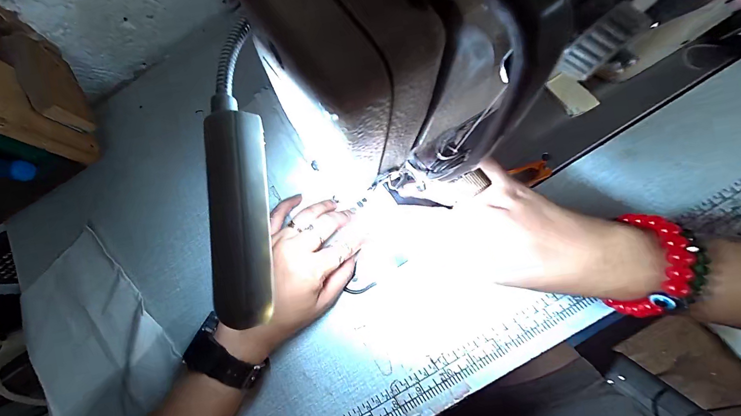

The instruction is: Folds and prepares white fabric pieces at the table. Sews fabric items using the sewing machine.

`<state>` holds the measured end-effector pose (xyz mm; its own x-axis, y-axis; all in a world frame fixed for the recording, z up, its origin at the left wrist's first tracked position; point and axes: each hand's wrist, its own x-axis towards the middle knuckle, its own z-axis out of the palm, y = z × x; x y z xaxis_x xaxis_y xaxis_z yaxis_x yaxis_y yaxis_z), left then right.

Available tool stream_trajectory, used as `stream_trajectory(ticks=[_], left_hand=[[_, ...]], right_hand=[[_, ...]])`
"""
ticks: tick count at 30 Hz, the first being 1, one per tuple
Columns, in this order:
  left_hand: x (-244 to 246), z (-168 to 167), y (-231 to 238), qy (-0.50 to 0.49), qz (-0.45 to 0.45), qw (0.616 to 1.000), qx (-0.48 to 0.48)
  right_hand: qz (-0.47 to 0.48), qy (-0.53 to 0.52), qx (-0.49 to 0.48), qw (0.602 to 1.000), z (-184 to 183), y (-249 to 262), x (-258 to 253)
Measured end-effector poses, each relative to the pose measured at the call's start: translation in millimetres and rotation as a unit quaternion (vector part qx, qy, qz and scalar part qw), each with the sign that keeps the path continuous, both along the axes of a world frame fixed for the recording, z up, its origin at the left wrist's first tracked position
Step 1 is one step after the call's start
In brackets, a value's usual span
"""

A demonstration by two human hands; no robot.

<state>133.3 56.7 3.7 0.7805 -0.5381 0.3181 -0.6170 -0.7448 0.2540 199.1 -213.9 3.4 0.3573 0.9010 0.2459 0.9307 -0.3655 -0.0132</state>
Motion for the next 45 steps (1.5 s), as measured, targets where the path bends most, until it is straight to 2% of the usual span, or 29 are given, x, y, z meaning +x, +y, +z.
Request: stream_trajectory(ticks=[5, 8, 10, 11, 13, 15, 18, 20, 21, 23, 25, 27, 28, 32, 34, 35, 36, 37, 39, 41, 42, 43, 44, 45], left_hand=[[24.3, 1.9, 16.6, -0.010, 0.006, 1.000, 0.005], [30.6, 4.2, 18.1, 0.007, 0.011, 0.999, -0.050], [33.0, 10.1, 15.6, 0.021, 0.066, 0.988, -0.141], [38.1, 16.2, 15.0, 0.031, 0.129, 0.978, -0.160], [59.3, 22.7, 14.6, 0.036, 0.316, 0.942, -0.105], [81.6, 20.8, 13.4, 0.075, 0.419, 0.904, -0.047], [83.4, 30.7, -34.3, 0.089, 0.486, 0.863, -0.100], [86.0, 25.9, -46.1, 0.074, 0.524, 0.839, -0.129], [89.2, 20.9, -38.7, 0.049, 0.548, 0.825, -0.129], [95.0, -0.9, -0.7, -0.073, 0.601, 0.781, -0.154], [67.8, 32.4, 24.7, -0.036, 0.636, 0.722, -0.268], [36.0, 53.1, 44.8, -0.067, 0.667, 0.661, -0.337], [20.4, 55.0, 51.1, -0.097, 0.667, 0.649, -0.352], [-24.1, 54.0, 47.1, -0.174, 0.634, 0.651, -0.380], [-39.5, 48.8, 44.8, -0.190, 0.603, 0.642, -0.433], [-50.9, 50.2, 42.5, -0.176, 0.570, 0.632, -0.495], [-62.5, 55.1, 40.6, -0.155, 0.513, 0.612, -0.582], [-74.3, 61.5, 37.8, -0.119, 0.439, 0.572, -0.682], [-96.5, 65.6, 33.4, 0.031, 0.256, 0.484, -0.836], [-107.4, 46.1, 26.7, 0.181, 0.011, 0.405, -0.896], [-105.5, 37.4, 17.8, 0.222, -0.065, 0.383, -0.895], [-101.1, 33.5, 5.2, 0.237, -0.102, 0.369, -0.893], [-97.5, 33.1, -9.0, 0.234, -0.090, 0.385, -0.888], [-94.4, 34.4, -23.2, 0.219, -0.036, 0.406, -0.886]], right_hand=[[-0.040, 0.046, 0.073, 0.995, -6.3, -10.8, 2.8], [-0.096, 0.069, 0.118, 0.986, -4.5, -40.3, 0.5], [-0.133, 0.074, 0.109, 0.982, -6.6, -57.7, -0.3], [-0.145, 0.081, 0.107, 0.980, -7.3, -63.7, 0.9], [-0.153, 0.102, 0.120, 0.976, -7.9, -68.0, 3.8], [-0.146, 0.147, 0.134, 0.969, -5.8, -65.7, 11.7], [-0.159, 0.230, 0.115, 0.953, 2.3, -60.4, 19.6], [-0.174, 0.227, 0.093, 0.954, 4.6, -52.6, 12.9], [-0.181, 0.220, 0.080, 0.955, 5.7, -46.5, 4.3], [-0.186, 0.245, 0.069, 0.949, 10.6, -27.8, -21.4], [-0.159, 0.271, 0.066, 0.947, 17.0, 2.8, -48.7], [-0.123, 0.261, 0.044, 0.957, 26.2, 41.9, -64.5], [-0.127, 0.267, 0.043, 0.954, 32.8, 62.8, -68.4], [-0.162, 0.271, 0.047, 0.948, 54.5, 133.7, -66.0], [-0.157, 0.294, 0.071, 0.940, 46.2, 134.0, -67.0], [-0.149, 0.323, 0.087, 0.931, 43.8, 117.8, -70.9], [-0.135, 0.362, 0.119, 0.915, 41.2, 93.3, -76.1], [-0.123, 0.378, 0.155, 0.905, 38.4, 66.1, -80.4], [-0.115, 0.281, 0.193, 0.933, 29.7, 28.7, -75.5], [-0.149, 0.176, 0.106, 0.967, 19.2, 9.2, -65.0], [-0.170, 0.174, 0.072, 0.967, 16.8, 6.4, -62.6], [-0.171, 0.162, 0.081, 0.968, 16.2, 7.5, -62.5], [-0.158, 0.158, 0.106, 0.969, 19.0, 11.4, -67.4], [-0.137, 0.169, 0.143, 0.965, 24.4, 18.0, -76.7]])
